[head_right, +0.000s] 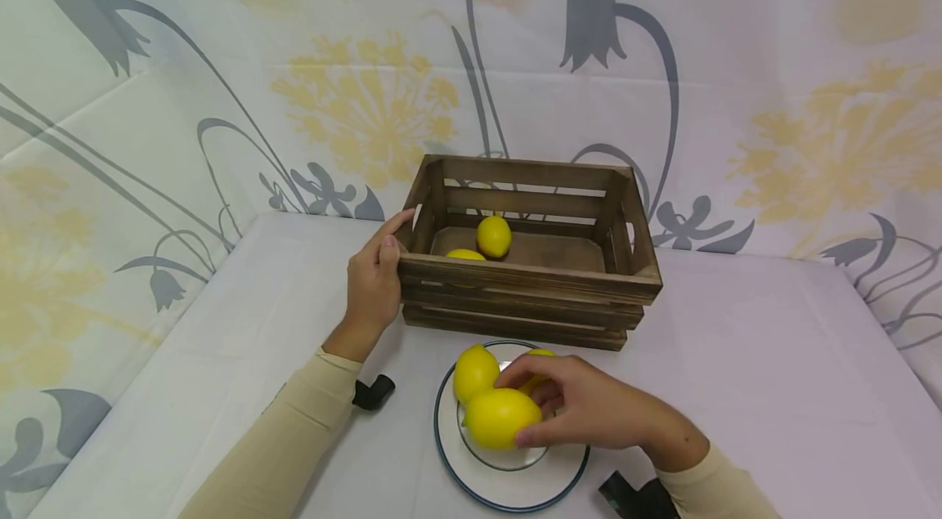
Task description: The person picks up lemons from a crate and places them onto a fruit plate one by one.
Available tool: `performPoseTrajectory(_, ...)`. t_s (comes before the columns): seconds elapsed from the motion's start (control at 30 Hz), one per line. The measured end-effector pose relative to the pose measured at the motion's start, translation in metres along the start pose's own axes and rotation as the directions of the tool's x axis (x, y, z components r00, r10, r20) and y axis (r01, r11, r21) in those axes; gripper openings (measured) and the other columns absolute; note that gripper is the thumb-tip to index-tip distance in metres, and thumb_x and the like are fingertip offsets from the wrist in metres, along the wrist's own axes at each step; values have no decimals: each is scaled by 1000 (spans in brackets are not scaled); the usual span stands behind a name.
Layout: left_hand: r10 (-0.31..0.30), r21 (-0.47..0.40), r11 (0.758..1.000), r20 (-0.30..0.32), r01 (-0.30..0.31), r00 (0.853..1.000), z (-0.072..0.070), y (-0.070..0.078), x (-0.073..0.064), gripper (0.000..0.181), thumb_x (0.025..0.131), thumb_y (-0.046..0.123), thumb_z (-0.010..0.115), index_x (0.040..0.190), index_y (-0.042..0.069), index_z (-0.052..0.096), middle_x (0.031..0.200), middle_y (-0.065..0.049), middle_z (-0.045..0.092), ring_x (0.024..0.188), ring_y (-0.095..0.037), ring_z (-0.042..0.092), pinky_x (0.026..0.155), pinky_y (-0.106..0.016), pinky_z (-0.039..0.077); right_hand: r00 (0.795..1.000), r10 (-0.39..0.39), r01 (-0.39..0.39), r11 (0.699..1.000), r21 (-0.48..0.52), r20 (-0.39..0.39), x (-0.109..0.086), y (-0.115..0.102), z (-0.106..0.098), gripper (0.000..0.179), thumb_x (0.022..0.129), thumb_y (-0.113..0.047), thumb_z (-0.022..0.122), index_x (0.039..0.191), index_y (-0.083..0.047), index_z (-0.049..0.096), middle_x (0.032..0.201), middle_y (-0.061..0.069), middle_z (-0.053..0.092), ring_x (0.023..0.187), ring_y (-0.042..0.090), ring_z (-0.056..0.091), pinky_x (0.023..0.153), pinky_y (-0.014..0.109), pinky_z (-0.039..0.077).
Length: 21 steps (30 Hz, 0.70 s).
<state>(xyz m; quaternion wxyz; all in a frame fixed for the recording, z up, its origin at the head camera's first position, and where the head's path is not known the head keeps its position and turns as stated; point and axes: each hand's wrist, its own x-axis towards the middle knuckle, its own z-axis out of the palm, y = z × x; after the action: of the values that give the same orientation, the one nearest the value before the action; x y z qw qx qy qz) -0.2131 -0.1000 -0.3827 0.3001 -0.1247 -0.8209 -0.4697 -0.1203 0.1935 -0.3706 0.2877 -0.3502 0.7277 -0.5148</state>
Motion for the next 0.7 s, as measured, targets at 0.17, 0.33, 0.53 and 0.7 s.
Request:
performPoseTrajectory(0.17,3,3,1000,1,-3,1000,0,-1,0,48,104,40,30,138,26,61,72,-2,53,57,-13,42,51,-29,33,1000,19,-19,1000,-15,23,2,3,3,44,89,-15,74,131,-13,58,127,17,59,100,14,68,85,30,58)
performPoseTrajectory(0.33,4,4,1000,6,-4,1000,0,-2,0,50,104,43,28,139,26,60,73,-2,54,59,-13,43,52,-29,33,999,13,-12,1000,-24,34,3,4,6,45,88,-17,75,131,-13,58,128,17,59,101,12,68,85,30,58)
performPoseTrajectory(0.53,10,8,1000,2,-10,1000,0,-2,-1,51,104,45,27,138,25,61,72,-2,53,58,-12,43,51,-28,33,1000,14,-13,999,-48,25,4,4,8,46,88,-19,75,130,-13,59,126,15,62,102,10,67,85,29,58)
performPoseTrajectory(0.7,13,-1,1000,0,-13,1000,0,-2,0,52,105,46,27,138,25,61,72,-2,53,59,-13,43,52,-29,34,1000,11,-10,994,-105,12,5,4,11,46,87,-24,76,130,-16,59,127,11,61,101,8,65,83,28,58)
